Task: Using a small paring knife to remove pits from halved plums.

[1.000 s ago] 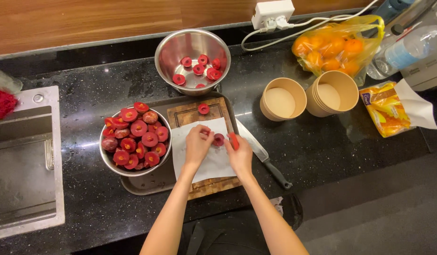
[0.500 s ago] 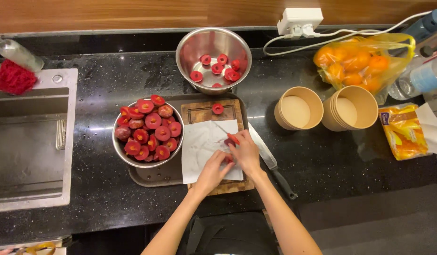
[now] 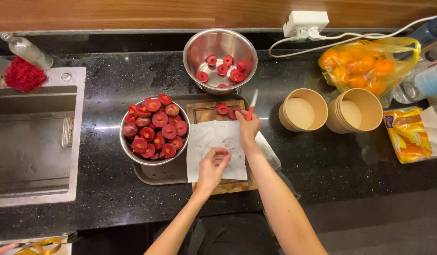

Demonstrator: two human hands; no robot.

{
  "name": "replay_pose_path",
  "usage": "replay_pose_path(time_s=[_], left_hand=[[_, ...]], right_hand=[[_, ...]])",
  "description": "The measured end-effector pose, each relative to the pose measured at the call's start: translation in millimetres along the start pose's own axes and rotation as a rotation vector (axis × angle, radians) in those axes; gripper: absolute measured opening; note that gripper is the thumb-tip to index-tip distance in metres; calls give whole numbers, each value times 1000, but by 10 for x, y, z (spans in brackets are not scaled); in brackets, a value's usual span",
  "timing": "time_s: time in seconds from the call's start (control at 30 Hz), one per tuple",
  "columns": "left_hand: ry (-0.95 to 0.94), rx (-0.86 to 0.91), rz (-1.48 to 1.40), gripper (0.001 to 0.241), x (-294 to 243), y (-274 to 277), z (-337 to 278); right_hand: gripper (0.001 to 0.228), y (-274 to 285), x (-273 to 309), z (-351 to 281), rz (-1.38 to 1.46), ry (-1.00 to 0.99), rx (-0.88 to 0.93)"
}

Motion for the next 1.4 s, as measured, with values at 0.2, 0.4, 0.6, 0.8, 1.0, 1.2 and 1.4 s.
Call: replay_pose_path(time_s=[0.2,0.4,0.6,0.8,1.0,1.2,1.4], left_hand=[[205,224,0,24,107,-238,-234],[216,767,-66,31,830,-1498,-780],[-317,919,429,63,1562,-2625,-1241],[112,965,356,40,271,-1486,-732],[-164,152,263,19,-1308,489,-126],[-403,-185,967,40,-1598,1548,64],[-284,-210,932,52,-1213,1603,180]], right_hand=[[29,521,126,-248,-66,176,-42],[28,1743,785,-1252,133,44,-15],[29,3121,1557,-1672,-63,102,-283],[37,2743,1572,-1724,13,108,-150],[41,1391,1150,-1564,94,-26,187],[42,431,1051,-1615,-72,-33,390],[36,232,1039,-1780,-280,36,353]])
Point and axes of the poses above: each hand's wrist, its own z-axis towards the middle knuckle, its own y-axis out of the back of the hand, x = y × z, the point moved 8 cm from there along z, towards the middle knuckle, and after that the axes turned 5 degrees about x, right-handed, at the moved point
